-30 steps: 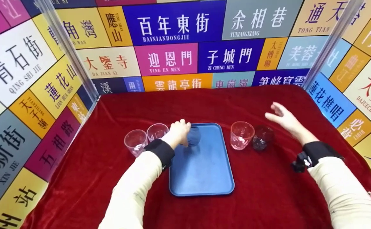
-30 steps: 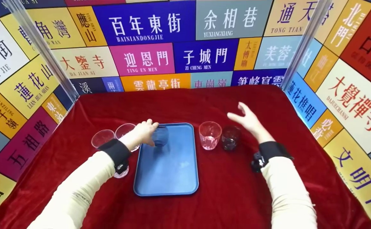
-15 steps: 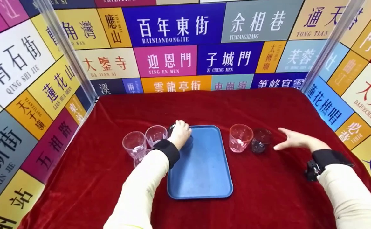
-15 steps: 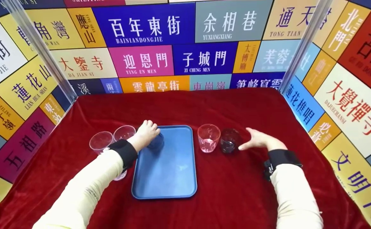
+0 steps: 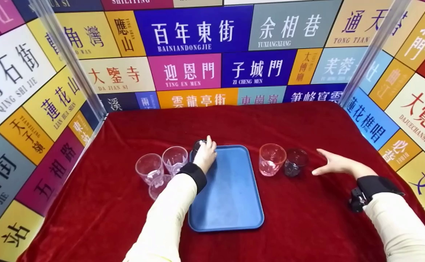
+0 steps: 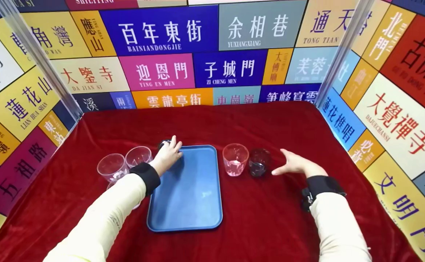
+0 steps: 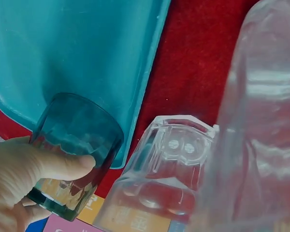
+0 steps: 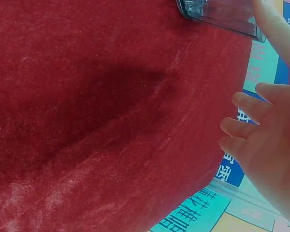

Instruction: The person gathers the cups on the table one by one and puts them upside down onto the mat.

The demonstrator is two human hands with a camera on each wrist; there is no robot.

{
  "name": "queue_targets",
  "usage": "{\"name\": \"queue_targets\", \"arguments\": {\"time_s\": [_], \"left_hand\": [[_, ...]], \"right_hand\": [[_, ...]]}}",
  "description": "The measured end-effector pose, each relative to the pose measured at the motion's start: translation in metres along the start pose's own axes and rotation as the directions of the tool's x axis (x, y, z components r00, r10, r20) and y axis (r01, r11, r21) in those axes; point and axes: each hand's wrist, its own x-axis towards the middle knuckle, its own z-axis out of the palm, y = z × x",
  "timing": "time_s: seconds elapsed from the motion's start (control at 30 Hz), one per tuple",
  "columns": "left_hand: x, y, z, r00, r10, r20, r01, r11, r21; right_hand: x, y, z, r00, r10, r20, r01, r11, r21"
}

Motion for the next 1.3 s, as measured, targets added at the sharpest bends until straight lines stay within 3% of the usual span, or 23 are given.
{"name": "queue_targets", "arguments": {"time_s": [0.03,0.07,0.17,0.27,0.3,0.47,0.7,0.8,0.87,0.97,1.03,1.13,1.3], "left_hand": [[0.005,0.003,0.007,1.0,-0.006,0.002,0.006,1.0,0.002],[0.012,0.007,0.02,0.999,-0.018,-0.04,0.018,1.0,0.013],[0.015,0.011,0.03,1.0,-0.019,-0.006,0.019,1.0,0.023],[0.01,0.011,0.025,1.0,-0.01,0.019,0.01,1.0,0.027],[0.002,0.007,0.014,0.998,-0.001,0.064,-0.001,1.0,0.021],[-0.012,0.003,0.0,1.0,0.013,0.001,-0.013,1.0,0.006],[-0.015,-0.006,-0.003,0.999,0.039,0.0,-0.039,0.997,-0.06],[-0.016,-0.008,-0.008,0.998,0.038,-0.057,-0.044,0.994,-0.102],[-0.019,-0.007,-0.016,0.991,0.033,-0.13,-0.054,0.985,-0.162],[-0.029,-0.003,-0.03,0.969,0.048,-0.242,-0.122,0.946,-0.3],[-0.038,0.0,-0.04,0.961,0.07,-0.269,-0.174,0.907,-0.384],[-0.054,0.003,-0.051,0.959,0.136,-0.248,-0.243,0.846,-0.475],[-0.077,0.002,-0.057,0.965,0.185,-0.188,-0.262,0.762,-0.592]], "right_hand": [[0.0,0.0,0.002,1.0,-0.002,0.0,0.002,1.0,-0.003],[0.0,0.0,0.004,1.0,-0.005,0.0,0.005,1.0,-0.004],[-0.001,0.0,0.012,1.0,-0.021,0.0,0.021,1.0,-0.001],[0.0,0.001,0.021,0.999,-0.041,0.001,0.041,0.999,0.007],[-0.001,0.002,0.023,0.999,-0.044,-0.001,0.044,0.999,0.008],[-0.003,0.005,0.03,0.999,-0.03,-0.016,0.03,1.0,-0.005],[0.001,-0.003,0.026,0.998,-0.042,-0.049,0.039,0.998,-0.047],[0.002,-0.004,0.025,0.996,-0.051,-0.072,0.05,0.998,-0.025],[0.003,-0.001,0.028,0.995,-0.057,-0.086,0.059,0.998,0.018],[0.007,0.005,0.036,0.988,-0.083,-0.127,0.101,0.985,0.139],[0.013,0.009,0.044,0.974,-0.108,-0.2,0.15,0.967,0.206],[0.022,0.011,0.056,0.949,-0.132,-0.285,0.223,0.923,0.315],[0.032,0.007,0.066,0.931,-0.106,-0.351,0.267,0.851,0.452]]}}
